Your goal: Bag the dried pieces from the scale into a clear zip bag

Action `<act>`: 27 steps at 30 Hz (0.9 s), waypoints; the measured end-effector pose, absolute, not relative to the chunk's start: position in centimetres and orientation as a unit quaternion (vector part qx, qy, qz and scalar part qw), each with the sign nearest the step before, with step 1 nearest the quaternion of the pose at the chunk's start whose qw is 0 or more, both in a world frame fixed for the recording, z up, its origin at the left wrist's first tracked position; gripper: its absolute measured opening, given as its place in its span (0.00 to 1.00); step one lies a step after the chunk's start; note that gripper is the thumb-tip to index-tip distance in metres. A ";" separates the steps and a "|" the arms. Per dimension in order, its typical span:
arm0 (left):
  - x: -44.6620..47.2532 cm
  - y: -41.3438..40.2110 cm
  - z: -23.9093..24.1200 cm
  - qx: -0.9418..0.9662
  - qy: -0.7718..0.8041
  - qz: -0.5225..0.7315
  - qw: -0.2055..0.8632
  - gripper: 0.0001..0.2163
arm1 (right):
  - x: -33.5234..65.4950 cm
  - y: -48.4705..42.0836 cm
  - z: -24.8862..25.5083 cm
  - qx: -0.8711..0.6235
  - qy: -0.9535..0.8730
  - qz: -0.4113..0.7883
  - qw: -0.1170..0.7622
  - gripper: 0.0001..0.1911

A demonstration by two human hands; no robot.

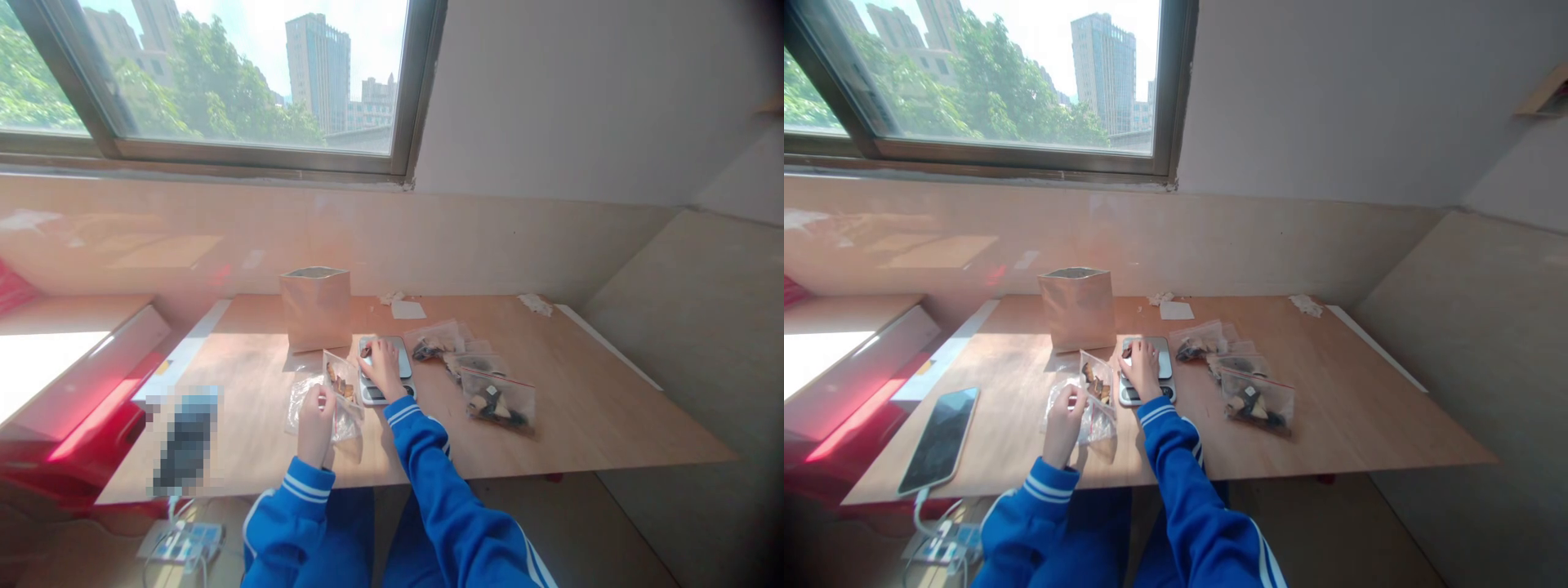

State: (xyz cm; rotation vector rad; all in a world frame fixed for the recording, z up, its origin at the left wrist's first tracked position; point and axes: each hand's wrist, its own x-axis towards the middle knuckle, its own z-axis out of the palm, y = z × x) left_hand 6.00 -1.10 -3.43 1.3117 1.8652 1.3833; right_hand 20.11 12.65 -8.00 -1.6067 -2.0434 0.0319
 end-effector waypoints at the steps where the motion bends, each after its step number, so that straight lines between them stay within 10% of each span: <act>1: 6.0 -1.1 -3.5 0.477 0.679 0.505 0.238 0.08 | 20.0 12.5 -8.0 -0.603 -0.753 0.008 0.263 0.10; 14: 6.1 -0.7 -4.5 0.478 0.666 0.530 0.217 0.07 | 19.8 9.7 0.3 -0.540 -0.653 0.278 0.453 0.10; 21: 6.8 -0.5 -4.8 0.451 0.657 0.545 0.260 0.08 | 17.0 7.7 3.3 -0.523 -0.778 0.224 0.267 0.16; 27: 7.4 -0.8 -4.2 0.411 0.639 0.568 0.316 0.11 | 17.7 7.1 2.2 -0.504 -0.759 0.232 0.342 0.08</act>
